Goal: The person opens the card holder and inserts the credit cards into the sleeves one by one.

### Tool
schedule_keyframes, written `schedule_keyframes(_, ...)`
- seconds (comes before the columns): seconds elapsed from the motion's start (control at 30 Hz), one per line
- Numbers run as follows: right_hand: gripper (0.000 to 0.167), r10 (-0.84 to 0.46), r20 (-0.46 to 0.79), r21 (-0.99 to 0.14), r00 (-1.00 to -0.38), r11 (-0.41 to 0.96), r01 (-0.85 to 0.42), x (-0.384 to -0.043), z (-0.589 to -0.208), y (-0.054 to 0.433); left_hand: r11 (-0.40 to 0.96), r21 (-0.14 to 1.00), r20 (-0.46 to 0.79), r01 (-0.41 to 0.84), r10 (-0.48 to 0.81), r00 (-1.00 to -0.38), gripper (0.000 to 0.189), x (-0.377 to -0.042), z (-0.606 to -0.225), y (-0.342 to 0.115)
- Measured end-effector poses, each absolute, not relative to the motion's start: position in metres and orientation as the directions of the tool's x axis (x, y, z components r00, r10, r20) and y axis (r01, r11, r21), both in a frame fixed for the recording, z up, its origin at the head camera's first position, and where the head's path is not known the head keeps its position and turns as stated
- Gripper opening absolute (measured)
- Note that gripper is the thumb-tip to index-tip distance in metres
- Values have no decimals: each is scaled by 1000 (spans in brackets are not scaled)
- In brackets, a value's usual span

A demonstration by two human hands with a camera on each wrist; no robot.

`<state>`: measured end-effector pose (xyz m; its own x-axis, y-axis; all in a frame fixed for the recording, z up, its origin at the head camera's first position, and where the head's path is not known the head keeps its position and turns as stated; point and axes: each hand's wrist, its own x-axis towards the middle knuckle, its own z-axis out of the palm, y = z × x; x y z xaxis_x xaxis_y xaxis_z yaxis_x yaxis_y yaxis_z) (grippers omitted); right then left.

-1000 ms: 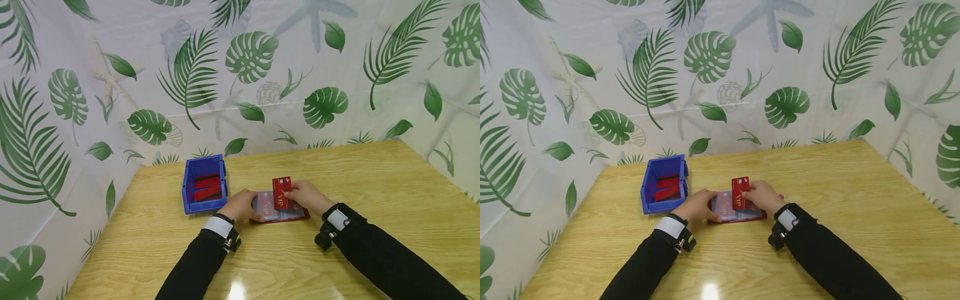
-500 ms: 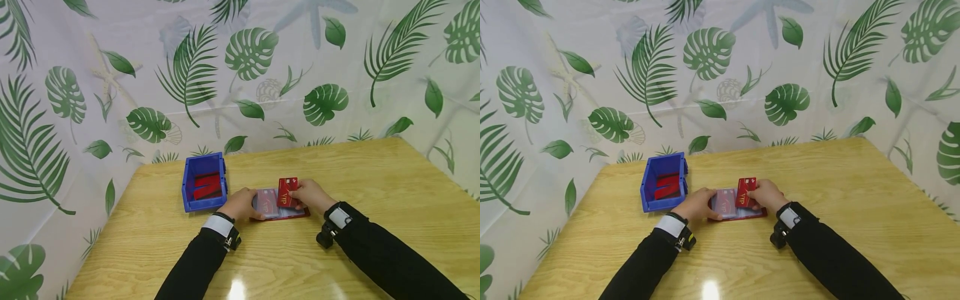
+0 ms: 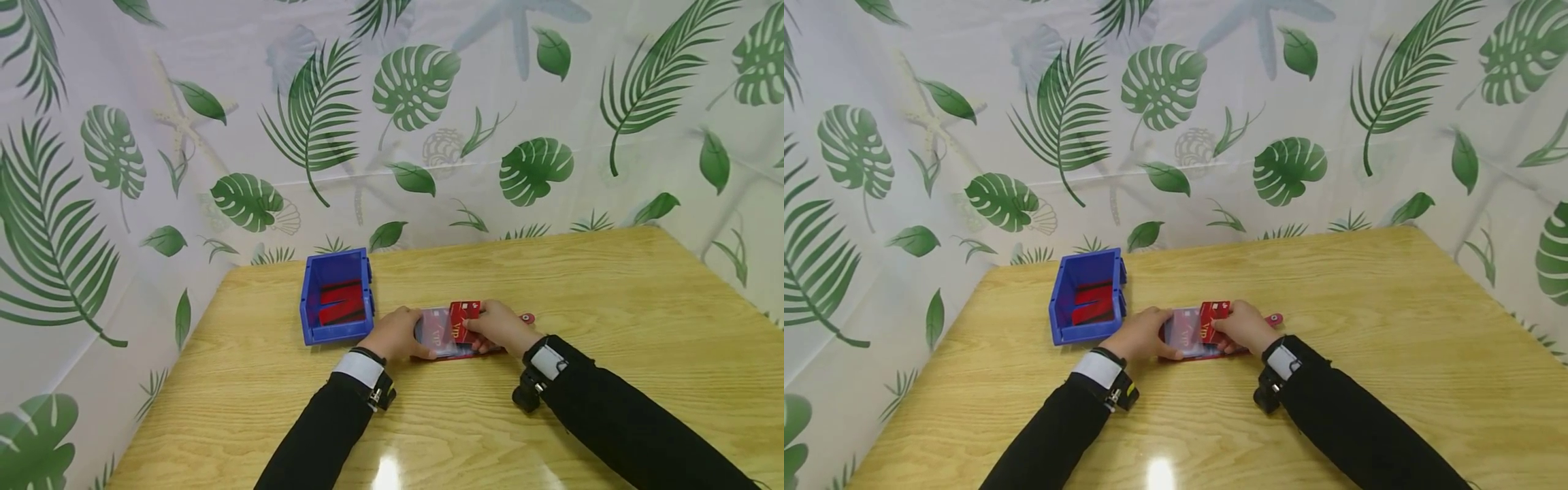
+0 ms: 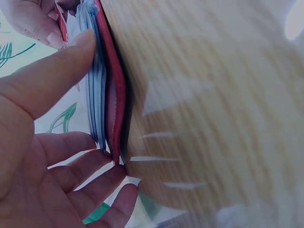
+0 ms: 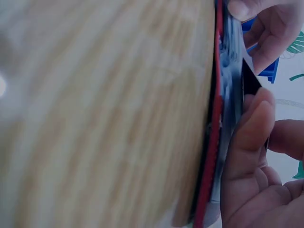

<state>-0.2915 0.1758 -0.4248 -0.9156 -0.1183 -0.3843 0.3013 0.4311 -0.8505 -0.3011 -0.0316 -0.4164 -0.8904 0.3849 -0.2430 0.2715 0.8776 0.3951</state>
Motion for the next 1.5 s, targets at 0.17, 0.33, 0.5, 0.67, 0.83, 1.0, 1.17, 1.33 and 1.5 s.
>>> schedule_keyframes(0.17, 40, -148, -373, -839, -916, 476, 264, -290, -424, 177, 879, 390, -241, 275, 385, -891, 84, -300, -415, -31)
schedule_keyframes(0.33, 47, -150, -367, -793, -918, 566, 225, -289, -421, 178, 882, 386, -243, 271, 381, -892, 85, -299, -413, -30)
schedule_keyframes(0.5, 55, -160, -350, -738, -923, 654, 166, -288, -416, 172, 880, 389, -240, 272, 382, -893, 85, -300, -412, -30)
schedule_keyframes(0.67, 42, -224, -287, -624, -931, 782, 4, -290, -417, 162, 873, 394, -227, 287, 395, -890, 85, -300, -412, -31)
schedule_keyframes(0.83, 37, -248, -282, -479, -927, 873, -88, -290, -417, 151, 870, 391, -229, 301, 409, -883, 85, -300, -413, -32)
schedule_keyframes(1.0, 52, -241, -362, -449, -901, 892, -58, -287, -413, 145, 869, 384, -224, 312, 416, -881, 83, -301, -413, -32)
schedule_keyframes(1.17, 39, -282, -369, -489, -886, 869, -73, -285, -407, 152, 866, 396, -224, 305, 413, -883, 81, -300, -412, -31)
schedule_keyframes(1.33, 37, -252, -225, -458, -941, 880, -126, -285, -403, 159, 871, 382, -228, 309, 413, -882, 84, -300, -412, -32)
schedule_keyframes(1.5, 47, -227, -230, -625, -946, 780, -35, -285, -402, 159, 874, 375, -229, 308, 410, -883, 84, -300, -413, -32)
